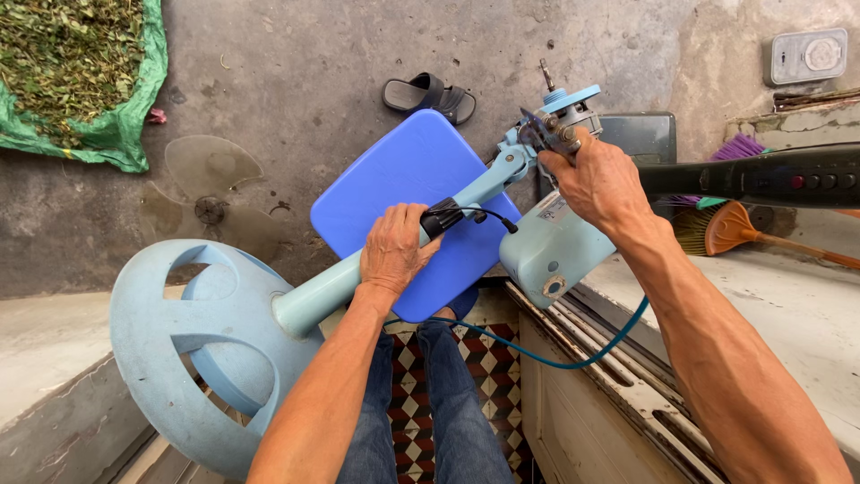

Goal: The person disassembles a light blue pedestal fan, removes the motor housing, and uses a power drill to remove the fan blade hub. The person then reassembles the fan components on a workbench.

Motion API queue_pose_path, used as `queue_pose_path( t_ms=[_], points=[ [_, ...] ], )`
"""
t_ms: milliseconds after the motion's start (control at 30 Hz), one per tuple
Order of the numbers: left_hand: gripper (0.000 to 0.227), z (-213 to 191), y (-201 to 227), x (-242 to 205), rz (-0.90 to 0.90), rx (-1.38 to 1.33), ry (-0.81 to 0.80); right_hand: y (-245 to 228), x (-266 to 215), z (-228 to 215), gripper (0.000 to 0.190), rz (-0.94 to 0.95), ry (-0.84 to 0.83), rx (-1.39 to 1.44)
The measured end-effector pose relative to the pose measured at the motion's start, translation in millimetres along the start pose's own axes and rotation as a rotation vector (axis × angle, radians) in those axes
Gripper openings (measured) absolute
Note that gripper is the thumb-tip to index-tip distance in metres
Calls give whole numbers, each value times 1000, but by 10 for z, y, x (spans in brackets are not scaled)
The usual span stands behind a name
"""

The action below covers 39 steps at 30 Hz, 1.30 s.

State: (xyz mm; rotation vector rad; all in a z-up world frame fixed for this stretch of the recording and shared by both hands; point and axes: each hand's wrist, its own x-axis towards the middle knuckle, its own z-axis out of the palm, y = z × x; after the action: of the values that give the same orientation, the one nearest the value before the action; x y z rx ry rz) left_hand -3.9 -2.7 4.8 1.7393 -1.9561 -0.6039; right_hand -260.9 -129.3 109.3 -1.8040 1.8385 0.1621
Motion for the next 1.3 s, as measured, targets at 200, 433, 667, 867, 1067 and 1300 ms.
queue_pose_path(
  t_ms=[200, 433, 667, 867, 1067, 1300],
  points=[
    [46, 14, 30, -35, -10, 8, -18, -42, 37, -50, 42, -92, 68, -74],
    [47, 28, -1, -34, -15, 15, -30, 146, -93, -333, 41, 58, -204, -222],
    [46, 41, -24, -34, 18, 23, 16, 273, -47, -204, 45, 15, -223, -359],
    [45, 48, -22, -32, 11, 38, -8, 324, -72, -153, 45, 29, -198, -418],
    [45, 93, -17, -49, 0, 34, -29, 268, -134, -101, 44, 56, -272, -359],
    [47, 65, 23, -63, 26, 70, 2, 219, -278, -100, 39, 68, -195, -274]
  ],
)
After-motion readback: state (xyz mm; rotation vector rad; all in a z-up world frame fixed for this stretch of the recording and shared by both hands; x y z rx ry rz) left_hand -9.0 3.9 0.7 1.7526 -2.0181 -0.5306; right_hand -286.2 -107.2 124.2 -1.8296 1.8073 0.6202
